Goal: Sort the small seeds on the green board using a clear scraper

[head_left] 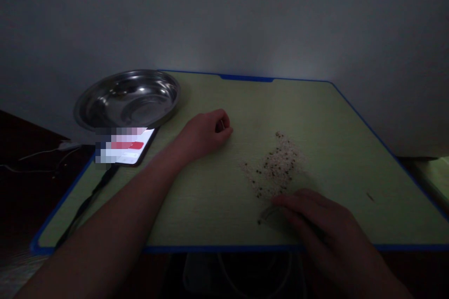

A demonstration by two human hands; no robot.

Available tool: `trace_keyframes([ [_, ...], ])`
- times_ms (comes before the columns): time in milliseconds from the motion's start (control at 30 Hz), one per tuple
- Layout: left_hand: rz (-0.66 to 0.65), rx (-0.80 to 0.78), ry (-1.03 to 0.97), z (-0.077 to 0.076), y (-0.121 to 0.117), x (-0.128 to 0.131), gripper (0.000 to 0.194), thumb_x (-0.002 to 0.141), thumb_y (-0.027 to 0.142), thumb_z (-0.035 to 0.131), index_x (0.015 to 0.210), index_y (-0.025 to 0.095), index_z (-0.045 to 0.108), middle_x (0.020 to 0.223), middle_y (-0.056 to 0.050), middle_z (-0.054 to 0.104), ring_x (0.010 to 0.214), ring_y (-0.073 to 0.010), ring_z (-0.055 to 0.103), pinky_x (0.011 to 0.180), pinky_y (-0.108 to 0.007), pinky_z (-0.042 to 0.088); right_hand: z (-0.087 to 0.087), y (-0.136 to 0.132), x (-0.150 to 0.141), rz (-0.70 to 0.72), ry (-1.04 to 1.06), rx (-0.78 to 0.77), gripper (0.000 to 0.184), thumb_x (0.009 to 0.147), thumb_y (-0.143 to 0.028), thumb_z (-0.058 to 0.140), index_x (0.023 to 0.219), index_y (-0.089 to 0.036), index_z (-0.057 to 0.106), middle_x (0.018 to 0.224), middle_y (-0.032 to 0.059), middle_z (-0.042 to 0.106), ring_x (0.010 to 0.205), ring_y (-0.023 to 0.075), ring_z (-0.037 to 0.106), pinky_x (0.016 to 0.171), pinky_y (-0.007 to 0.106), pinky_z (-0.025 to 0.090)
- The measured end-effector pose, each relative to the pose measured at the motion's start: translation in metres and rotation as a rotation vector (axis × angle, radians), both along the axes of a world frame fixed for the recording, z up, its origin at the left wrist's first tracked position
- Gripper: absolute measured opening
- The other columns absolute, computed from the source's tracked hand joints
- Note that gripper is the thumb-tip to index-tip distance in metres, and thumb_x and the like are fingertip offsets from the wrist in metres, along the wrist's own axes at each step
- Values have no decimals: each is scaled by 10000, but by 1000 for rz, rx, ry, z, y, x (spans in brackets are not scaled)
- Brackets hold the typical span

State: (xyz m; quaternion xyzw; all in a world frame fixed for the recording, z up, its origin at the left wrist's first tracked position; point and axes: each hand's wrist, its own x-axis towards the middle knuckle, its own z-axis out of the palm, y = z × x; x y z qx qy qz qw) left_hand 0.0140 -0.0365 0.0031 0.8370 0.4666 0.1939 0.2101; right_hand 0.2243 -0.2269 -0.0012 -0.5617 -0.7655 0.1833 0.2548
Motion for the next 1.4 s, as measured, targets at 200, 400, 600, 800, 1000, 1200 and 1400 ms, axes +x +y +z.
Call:
trace_keyframes([
  [200,-5,5,-10,-1,0,0,79,773,266,567,767,188,561,700,9,609,614,-118,523,568,-265,342,5,2,-8,36,44,15,245,931,-167,468,1060,-245,661,872,10,716,774,130,675,671,239,555],
  [400,-17,7,-16,-3,0,0,76,774,262,566,772,185,567,699,6,609,607,-116,515,566,-267,340,2,-3,-3,26,29,-10,229,937,-187,467,1034,-255,663,861,7,716,758,135,676,660,244,554],
  [600,-15,14,-10,-2,-1,0,73,780,257,561,777,185,568,702,7,611,611,-115,520,571,-266,343,-3,3,-5,4,-9,-12,240,951,-212,445,1057,-235,659,901,33,718,802,157,679,701,288,559],
  [800,-21,16,-5,-1,-2,1,82,782,268,562,774,186,557,720,2,620,614,-117,513,579,-269,347,5,2,-15,118,-6,-18,309,895,-128,435,1030,-241,689,920,43,727,837,179,683,715,290,568],
  [1000,-21,8,0,-2,-1,0,93,786,285,563,785,191,560,749,-4,641,630,-120,528,587,-268,352,13,2,-2,172,20,-32,274,899,-134,472,1026,-271,674,867,13,720,786,162,678,654,264,563],
  [1200,-31,8,1,-2,0,-1,100,784,292,559,786,192,559,739,-1,631,628,-122,527,577,-264,345,6,1,21,-91,-40,49,162,935,-231,515,1015,-278,648,888,-2,723,795,150,681,664,267,543],
  [1400,-12,-2,6,1,-1,-1,93,782,280,561,769,189,554,718,1,615,615,-120,516,579,-264,347,1,5,17,-127,-30,88,182,934,-221,503,1023,-254,658,862,9,716,769,157,671,651,289,534],
])
